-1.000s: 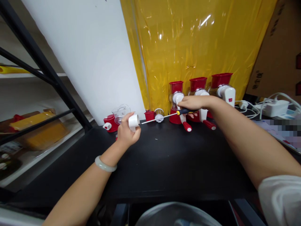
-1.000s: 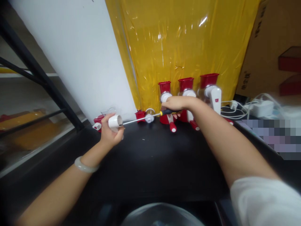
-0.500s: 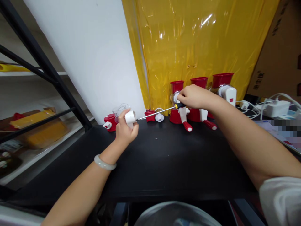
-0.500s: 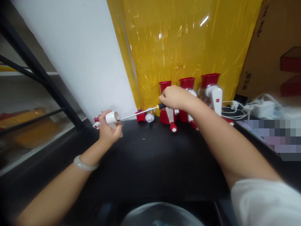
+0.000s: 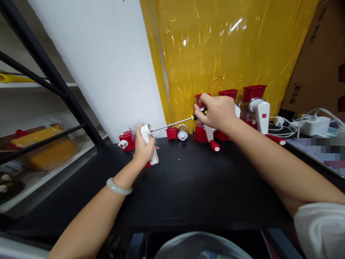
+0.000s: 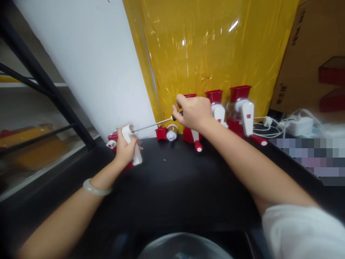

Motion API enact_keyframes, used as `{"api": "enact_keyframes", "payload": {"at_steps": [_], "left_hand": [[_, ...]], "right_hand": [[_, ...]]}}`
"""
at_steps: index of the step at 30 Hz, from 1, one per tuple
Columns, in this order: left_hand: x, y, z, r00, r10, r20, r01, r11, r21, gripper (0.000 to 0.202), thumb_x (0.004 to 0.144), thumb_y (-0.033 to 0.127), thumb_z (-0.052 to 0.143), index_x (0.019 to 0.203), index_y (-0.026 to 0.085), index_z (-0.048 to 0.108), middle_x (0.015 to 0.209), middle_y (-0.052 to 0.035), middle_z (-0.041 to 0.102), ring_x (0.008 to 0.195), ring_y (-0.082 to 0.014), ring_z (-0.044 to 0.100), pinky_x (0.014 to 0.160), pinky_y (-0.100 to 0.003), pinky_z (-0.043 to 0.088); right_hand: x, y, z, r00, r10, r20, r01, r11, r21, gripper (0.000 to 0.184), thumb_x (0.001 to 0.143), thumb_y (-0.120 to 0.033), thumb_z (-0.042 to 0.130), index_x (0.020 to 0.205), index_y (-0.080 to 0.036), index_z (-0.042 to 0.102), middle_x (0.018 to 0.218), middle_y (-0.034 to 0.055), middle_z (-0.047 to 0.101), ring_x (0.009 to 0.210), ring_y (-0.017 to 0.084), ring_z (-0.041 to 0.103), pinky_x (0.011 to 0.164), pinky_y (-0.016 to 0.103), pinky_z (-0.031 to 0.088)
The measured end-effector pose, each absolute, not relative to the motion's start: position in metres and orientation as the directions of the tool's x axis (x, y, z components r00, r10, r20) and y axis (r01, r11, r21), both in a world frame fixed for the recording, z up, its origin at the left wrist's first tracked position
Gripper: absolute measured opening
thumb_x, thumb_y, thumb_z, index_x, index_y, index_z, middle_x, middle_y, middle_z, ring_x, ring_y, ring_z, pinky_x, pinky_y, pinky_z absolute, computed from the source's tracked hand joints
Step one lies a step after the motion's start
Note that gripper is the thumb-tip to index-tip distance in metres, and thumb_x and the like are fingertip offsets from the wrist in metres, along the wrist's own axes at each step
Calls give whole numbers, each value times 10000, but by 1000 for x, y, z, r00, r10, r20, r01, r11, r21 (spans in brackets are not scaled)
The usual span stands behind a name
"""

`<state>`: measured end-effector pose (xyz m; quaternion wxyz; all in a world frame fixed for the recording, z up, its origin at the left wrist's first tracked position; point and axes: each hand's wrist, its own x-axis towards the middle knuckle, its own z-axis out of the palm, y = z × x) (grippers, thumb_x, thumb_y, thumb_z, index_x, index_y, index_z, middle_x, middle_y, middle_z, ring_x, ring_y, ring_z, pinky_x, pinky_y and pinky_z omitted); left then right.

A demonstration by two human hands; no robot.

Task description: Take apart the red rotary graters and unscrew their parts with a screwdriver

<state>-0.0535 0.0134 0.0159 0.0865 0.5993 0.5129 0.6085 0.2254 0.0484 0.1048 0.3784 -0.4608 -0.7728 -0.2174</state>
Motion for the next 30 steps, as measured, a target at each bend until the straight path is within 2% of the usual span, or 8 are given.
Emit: {"api": "enact_keyframes", "payload": {"at_steps": [3,6,10,13,19,25,27,30], "left_hand": [[-55,15,16,-268,758,595,489,-425,762,564,720,187,529,1249,233,340,743,45,526,460,-111,559,452,-268,534],[-60,14,17,-242,759,605,562,-399,725,555,731,189,535,1256,235,358,797,24,565,443,-105,566,444,-254,519],[-65,14,17,-198,754,626,694,-344,632,562,739,182,547,1272,233,376,812,4,603,447,-127,583,476,-266,508],[-66,13,17,-170,739,652,771,-312,555,562,751,189,553,1282,234,377,810,-7,614,495,-158,604,531,-293,510],[-65,3,22,-91,639,764,878,-310,364,610,739,189,582,1315,217,384,874,-57,626,686,-221,649,659,-348,517],[-69,-3,22,27,406,913,922,-363,134,710,654,178,627,1319,195,381,1214,-143,571,975,-286,640,784,-385,512],[-69,-4,20,67,385,920,926,-368,87,707,650,186,623,1314,191,380,1227,-147,570,996,-295,634,798,-393,509],[-66,-6,20,59,436,898,937,-333,101,683,656,205,625,1300,183,400,1173,-140,602,890,-287,655,742,-390,508]], "right_hand": [[225,50,102,-310,544,780,878,479,15,399,901,-406,353,1049,-149,619,838,129,686,798,271,595,627,314,285],[226,54,103,-358,562,746,880,471,68,406,902,-407,348,1040,-156,635,837,128,692,764,262,600,615,310,285],[229,62,105,-432,635,640,875,467,127,479,915,-450,314,853,-162,692,810,133,697,729,254,606,591,309,298],[231,70,104,-439,706,556,878,469,98,547,931,-474,282,783,-162,706,815,137,702,728,241,611,592,307,327],[231,84,97,-512,772,375,842,537,45,581,959,-454,239,840,-129,706,905,159,699,741,214,613,628,296,374],[229,89,91,-569,749,340,807,587,59,576,964,-415,223,811,-121,695,883,160,691,737,207,599,629,286,367],[228,89,91,-552,763,337,821,569,56,567,959,-415,234,817,-121,698,881,160,696,723,207,600,609,284,361],[229,87,92,-484,789,379,865,498,68,552,948,-408,251,821,-128,709,890,168,705,716,225,617,565,291,340]]}}
